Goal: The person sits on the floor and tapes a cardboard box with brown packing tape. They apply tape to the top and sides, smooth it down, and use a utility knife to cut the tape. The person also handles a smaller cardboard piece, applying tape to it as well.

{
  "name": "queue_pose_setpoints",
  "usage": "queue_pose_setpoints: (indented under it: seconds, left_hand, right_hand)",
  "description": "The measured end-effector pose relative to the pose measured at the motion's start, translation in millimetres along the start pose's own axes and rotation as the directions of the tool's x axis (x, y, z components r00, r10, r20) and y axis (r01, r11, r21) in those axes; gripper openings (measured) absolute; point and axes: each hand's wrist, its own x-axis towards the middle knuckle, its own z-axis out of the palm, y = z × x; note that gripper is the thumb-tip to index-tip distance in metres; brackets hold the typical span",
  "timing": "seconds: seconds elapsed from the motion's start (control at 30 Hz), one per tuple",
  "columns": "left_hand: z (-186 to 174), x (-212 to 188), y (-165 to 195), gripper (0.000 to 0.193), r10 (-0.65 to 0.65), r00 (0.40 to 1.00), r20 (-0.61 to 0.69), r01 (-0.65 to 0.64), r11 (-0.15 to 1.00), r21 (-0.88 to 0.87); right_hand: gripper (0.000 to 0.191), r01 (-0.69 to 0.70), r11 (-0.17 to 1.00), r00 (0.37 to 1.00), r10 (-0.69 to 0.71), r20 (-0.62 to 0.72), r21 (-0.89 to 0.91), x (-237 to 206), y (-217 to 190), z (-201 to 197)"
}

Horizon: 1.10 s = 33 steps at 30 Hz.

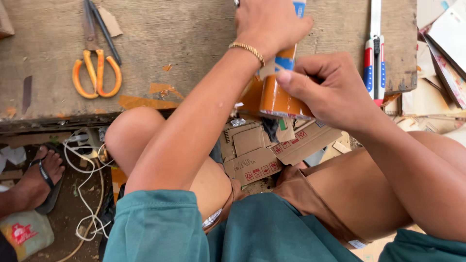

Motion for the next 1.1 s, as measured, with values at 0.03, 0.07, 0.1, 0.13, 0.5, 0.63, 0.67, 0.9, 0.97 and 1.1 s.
queue_pose_setpoints:
  seconds: [0.03, 0.07, 0.1, 0.13, 0.5, 0.63, 0.67, 0.9, 0.97, 1.1]
  left_hand:
    - [-2, -12, -3, 0.059, -0.013, 1.000, -0.020, 0.013, 1.000, 0.016]
    - [-3, -25, -4, 0.065, -0.024, 0.999, -0.031, 0.025, 0.999, 0.030]
    - [-6, -37, -3, 0.071, -0.025, 0.999, -0.045, 0.027, 0.999, 0.043]
    - [-8, -50, -4, 0.076, 0.003, 0.995, -0.098, 0.002, 0.999, 0.046]
    - [-17, -66, -30, 0.022, 0.891, 0.374, 0.258, -0.924, 0.383, 0.017]
    - [-23, -69, -36, 0.026, 0.903, 0.367, 0.221, -0.912, 0.396, -0.103]
    - [-24, -69, -37, 0.026, 0.897, 0.370, 0.241, -0.910, 0.402, -0.101]
    - [-16, -56, -46, 0.024, 0.960, 0.265, 0.094, -0.958, 0.273, -0.084]
    - [-14, -54, -50, 0.012, 0.957, 0.267, 0.112, -0.954, 0.279, -0.109]
    - [-11, -51, -49, 0.019, 0.951, 0.284, 0.121, -0.938, 0.302, -0.171]
  right_hand:
    - [0.039, -0.017, 1.000, 1.000, 0.018, 0.023, -0.008, -6, -2, 3]
    - [0.036, -0.043, 0.999, 0.998, 0.044, 0.043, -0.015, -14, -4, 6]
    - [0.034, -0.066, 0.998, 0.996, 0.067, 0.054, -0.024, -20, -6, 9]
    - [0.035, -0.058, 0.997, 0.996, 0.062, 0.071, -0.058, -25, -9, 11]
    - [0.037, -0.111, 0.931, 0.994, 0.107, -0.030, -0.347, -51, -12, 17]
    - [0.040, -0.069, 0.976, 0.997, 0.060, -0.050, -0.208, -49, -4, 20]
    - [0.040, -0.098, 0.976, 0.994, 0.086, -0.069, -0.194, -48, -3, 21]
    - [0.042, -0.311, 0.861, 0.950, 0.287, -0.121, -0.402, -46, 4, -1]
    - [0.044, -0.278, 0.880, 0.959, 0.278, -0.055, -0.385, -44, 20, -12]
    - [0.044, -0.360, 0.894, 0.926, 0.378, 0.017, -0.266, -46, 60, -24]
